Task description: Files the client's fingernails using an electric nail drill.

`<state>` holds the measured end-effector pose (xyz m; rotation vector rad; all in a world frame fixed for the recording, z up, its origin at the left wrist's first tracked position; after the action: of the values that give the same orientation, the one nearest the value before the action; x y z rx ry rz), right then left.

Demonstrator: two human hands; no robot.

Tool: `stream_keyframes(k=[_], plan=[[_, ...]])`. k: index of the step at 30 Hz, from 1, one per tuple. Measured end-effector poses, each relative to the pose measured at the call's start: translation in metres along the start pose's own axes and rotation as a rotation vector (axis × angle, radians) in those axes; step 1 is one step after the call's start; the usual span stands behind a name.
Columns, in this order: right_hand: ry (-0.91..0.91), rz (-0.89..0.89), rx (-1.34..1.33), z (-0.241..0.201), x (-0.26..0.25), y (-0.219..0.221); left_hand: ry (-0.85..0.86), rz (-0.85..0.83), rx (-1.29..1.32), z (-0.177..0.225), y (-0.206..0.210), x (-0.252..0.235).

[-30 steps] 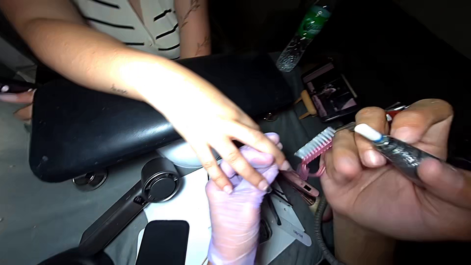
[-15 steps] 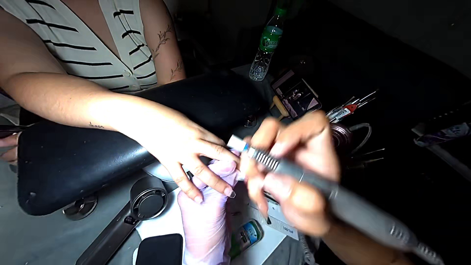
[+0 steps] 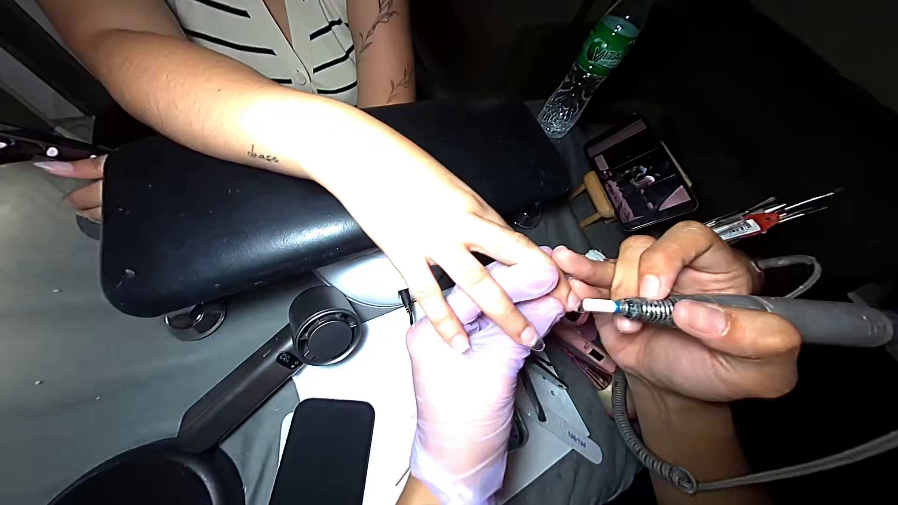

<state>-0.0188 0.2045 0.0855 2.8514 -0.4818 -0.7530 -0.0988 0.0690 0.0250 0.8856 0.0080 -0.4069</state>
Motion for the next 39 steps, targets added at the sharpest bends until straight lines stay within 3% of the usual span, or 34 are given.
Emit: stream_keyframes(k=[7, 39], plan=[[-0.008, 0.015, 0.029, 0.005, 0.0, -0.002, 0.007, 0.071, 0.013, -0.002, -0.006, 0.001], [-0.095, 0.03, 0.306, -0.012, 0.006, 0.0, 0.055, 0.065, -0.062, -0.001, -0.005, 0.0]])
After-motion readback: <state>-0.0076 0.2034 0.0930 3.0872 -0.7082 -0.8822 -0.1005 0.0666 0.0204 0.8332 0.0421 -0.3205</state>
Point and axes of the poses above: each hand's wrist, its own x-axis away from the middle knuckle, its own y-axis out of the palm, z = x × y, the point moved 10 cm from there along -x, towards the middle knuckle, and after that the axes turned 9 degrees about y, right-handed, at the moved point
